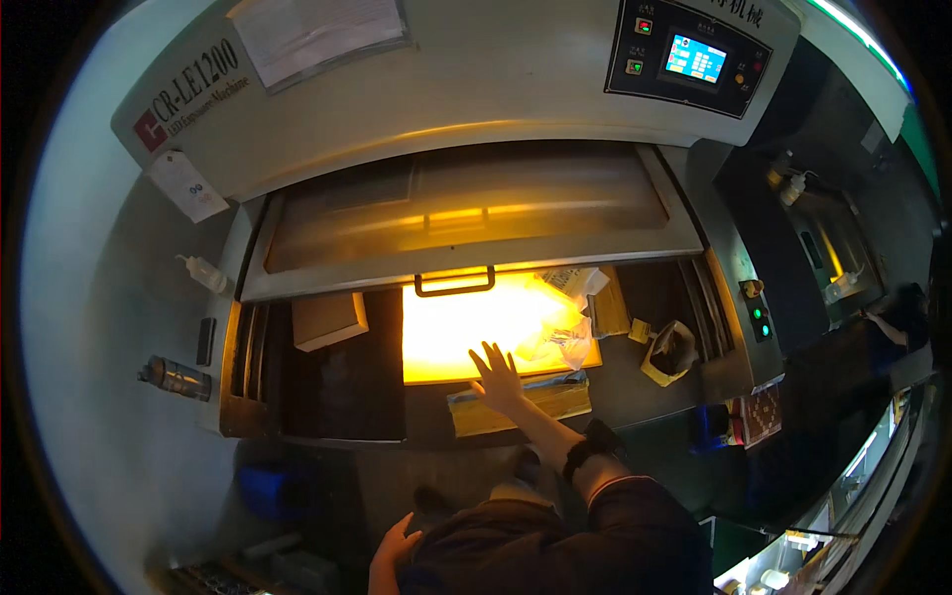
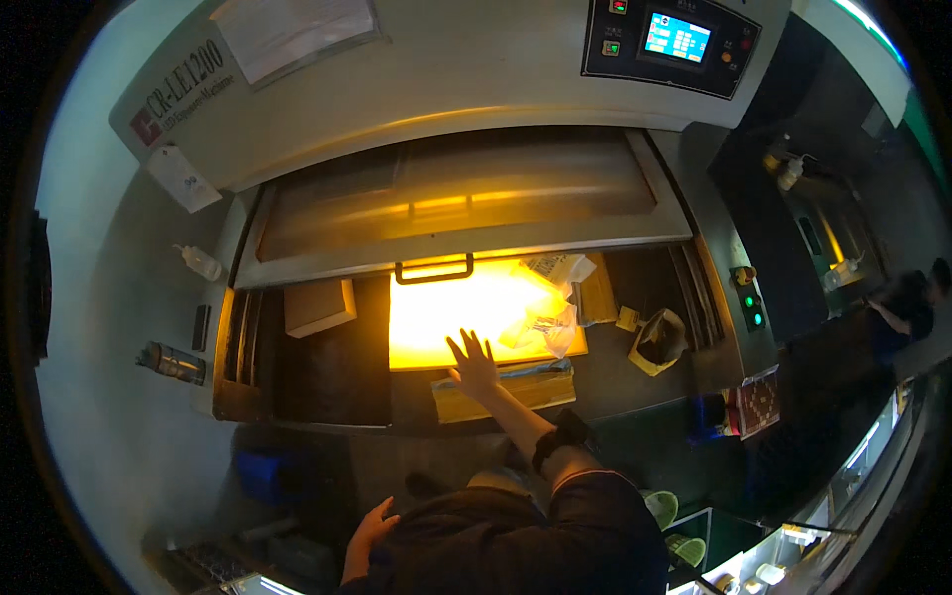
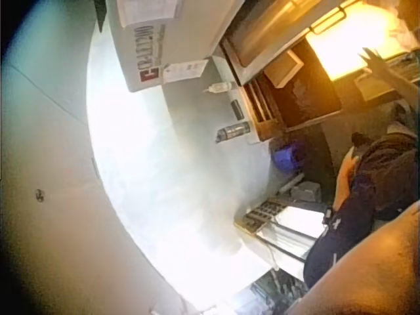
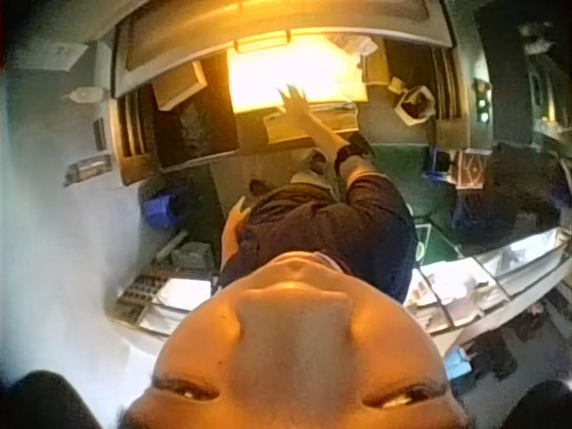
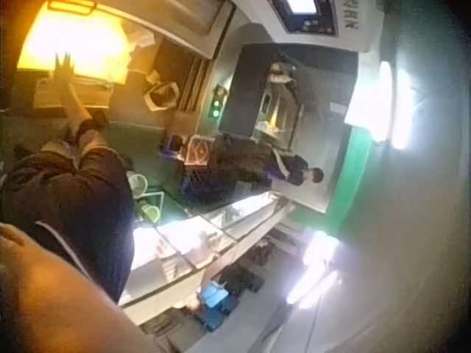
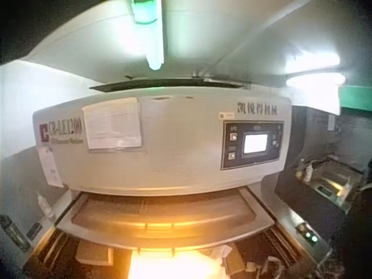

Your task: Placing a green electronic board into an LED exposure machine and activating the cycle.

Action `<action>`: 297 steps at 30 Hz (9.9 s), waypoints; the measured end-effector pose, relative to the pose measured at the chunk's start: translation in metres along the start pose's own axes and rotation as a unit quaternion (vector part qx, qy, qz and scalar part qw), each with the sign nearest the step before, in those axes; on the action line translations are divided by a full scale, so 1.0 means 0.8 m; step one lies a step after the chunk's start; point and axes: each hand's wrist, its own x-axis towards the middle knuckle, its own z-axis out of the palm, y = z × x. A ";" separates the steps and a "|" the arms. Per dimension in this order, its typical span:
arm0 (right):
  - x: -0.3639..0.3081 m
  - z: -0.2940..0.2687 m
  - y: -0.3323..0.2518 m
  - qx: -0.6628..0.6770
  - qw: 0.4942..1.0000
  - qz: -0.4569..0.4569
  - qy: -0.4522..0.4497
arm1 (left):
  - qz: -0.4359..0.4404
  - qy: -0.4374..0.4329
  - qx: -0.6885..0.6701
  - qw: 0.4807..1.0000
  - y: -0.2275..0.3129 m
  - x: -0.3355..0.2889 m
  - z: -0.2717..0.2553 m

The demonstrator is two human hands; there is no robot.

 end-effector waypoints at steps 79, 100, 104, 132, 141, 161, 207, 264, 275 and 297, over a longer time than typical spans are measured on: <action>0.145 0.066 -0.328 0.003 0.910 0.413 0.025 | 0.438 0.176 0.441 0.763 0.048 0.255 -0.457; 0.052 0.033 -0.338 0.112 0.795 0.594 -0.054 | 0.542 0.082 0.397 0.736 -0.050 0.231 -0.490; 0.017 0.048 -0.335 0.242 0.791 0.558 -0.075 | 0.565 0.068 0.371 0.734 -0.045 0.231 -0.491; -0.526 0.255 -1.012 0.359 -0.028 0.436 0.825 | 0.695 -0.206 0.375 0.578 -0.126 0.117 -0.229; -0.595 0.293 -1.025 0.416 0.102 0.369 0.825 | 0.539 -0.591 0.447 0.399 -0.181 -0.089 -0.175; -0.282 0.232 -0.656 0.193 0.846 0.487 -0.101 | 0.631 -0.507 0.407 0.424 -0.067 -0.146 -0.210; -0.229 0.124 -0.454 0.178 0.861 0.451 -0.152 | 0.547 -0.415 0.204 0.698 0.167 -0.040 -0.214; -0.565 0.054 -1.098 0.361 0.173 0.436 0.806 | -0.040 -0.796 0.134 0.589 -0.001 -0.228 -0.017; -0.551 0.015 -0.816 0.399 0.423 0.615 0.532 | 0.404 -0.439 0.136 0.791 0.088 -0.091 -0.182; 0.013 -0.050 -0.284 0.134 0.922 0.358 0.051 | 0.303 0.296 0.336 0.841 0.124 0.202 -0.370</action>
